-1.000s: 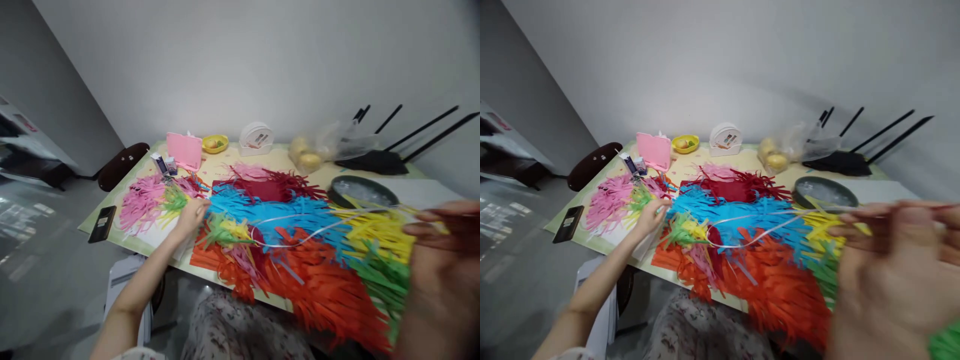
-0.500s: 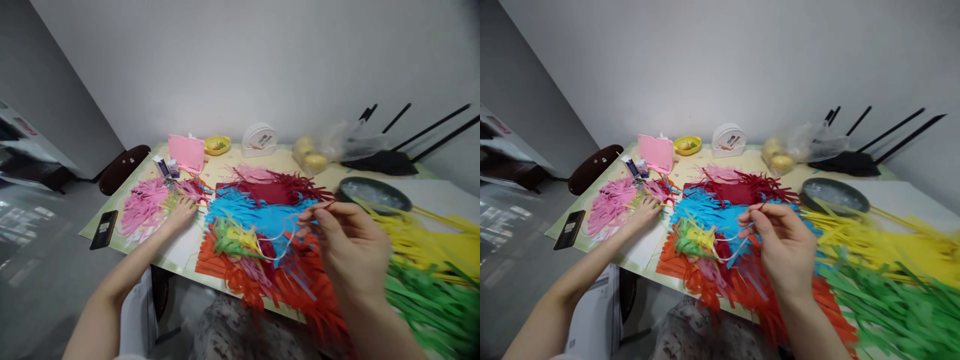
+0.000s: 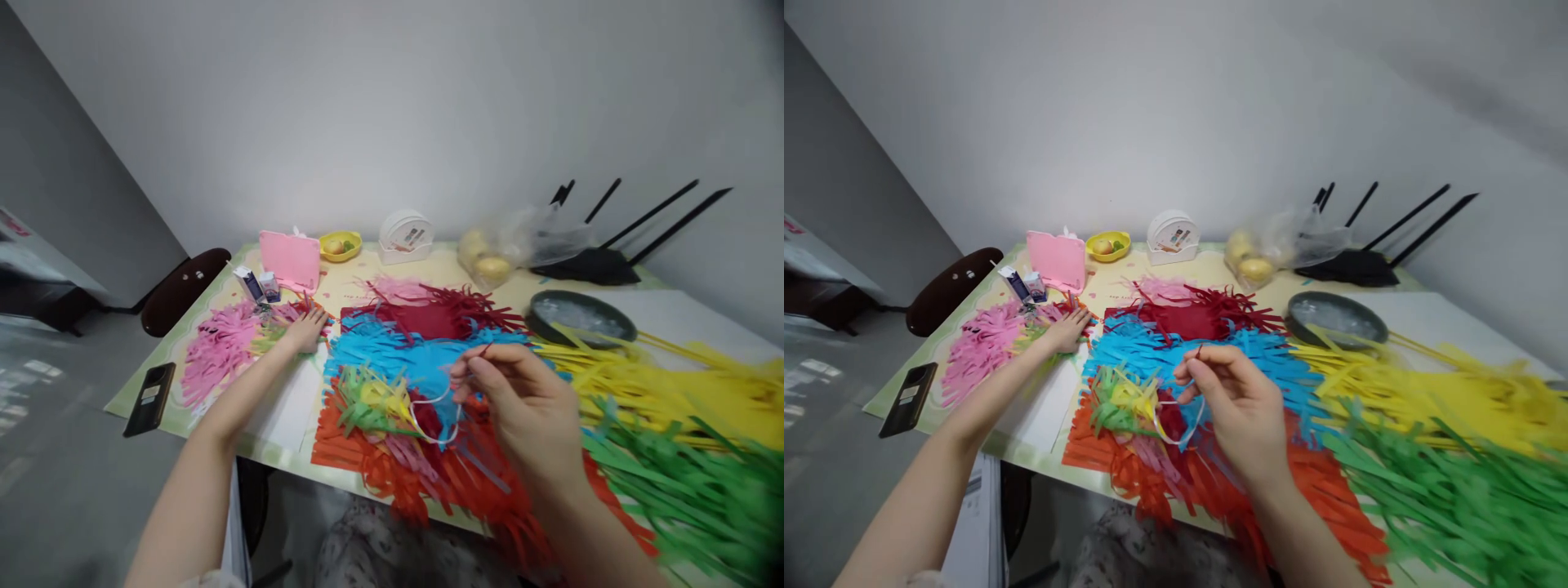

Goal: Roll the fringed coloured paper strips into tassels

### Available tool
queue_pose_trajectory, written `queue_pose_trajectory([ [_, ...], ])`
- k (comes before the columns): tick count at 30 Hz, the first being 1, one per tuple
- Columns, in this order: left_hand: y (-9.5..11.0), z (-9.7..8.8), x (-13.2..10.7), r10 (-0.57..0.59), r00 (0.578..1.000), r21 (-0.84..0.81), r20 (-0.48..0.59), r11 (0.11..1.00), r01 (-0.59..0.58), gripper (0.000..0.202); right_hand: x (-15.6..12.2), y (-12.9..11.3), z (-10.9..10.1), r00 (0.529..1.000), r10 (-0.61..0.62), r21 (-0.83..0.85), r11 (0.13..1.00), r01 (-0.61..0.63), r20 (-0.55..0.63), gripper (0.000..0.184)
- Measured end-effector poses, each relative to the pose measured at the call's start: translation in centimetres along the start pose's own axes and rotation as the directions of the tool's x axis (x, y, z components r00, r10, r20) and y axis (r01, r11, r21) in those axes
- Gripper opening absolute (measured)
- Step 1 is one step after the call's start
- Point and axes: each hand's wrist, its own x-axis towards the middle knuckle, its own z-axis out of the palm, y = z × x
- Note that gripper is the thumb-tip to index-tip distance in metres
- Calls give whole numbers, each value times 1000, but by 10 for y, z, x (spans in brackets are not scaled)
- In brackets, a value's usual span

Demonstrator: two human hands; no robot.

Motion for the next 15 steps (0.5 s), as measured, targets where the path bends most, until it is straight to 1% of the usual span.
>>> queue_pose_trajectory([
  [3,-9,3,15,-24,1000,-7,1,1000,24,70,-1,1,-1,1000,11,-1,1000,-11,22,14],
  [6,-13,3,25,-32,998,-6,-47,999,32,49,-1,4,-2,999,30,3,1000,-30,45,15],
  [8,-14,2,30,-35,996,-14,-76,999,34,40,-1,6,-2,998,34,12,999,-35,48,15],
  [11,-14,1,33,-65,993,-54,-102,997,59,36,0,8,-3,999,39,19,999,-40,38,15],
  [15,-12,-3,29,-155,977,-169,-150,977,129,37,2,10,-3,998,41,27,999,-42,40,15],
])
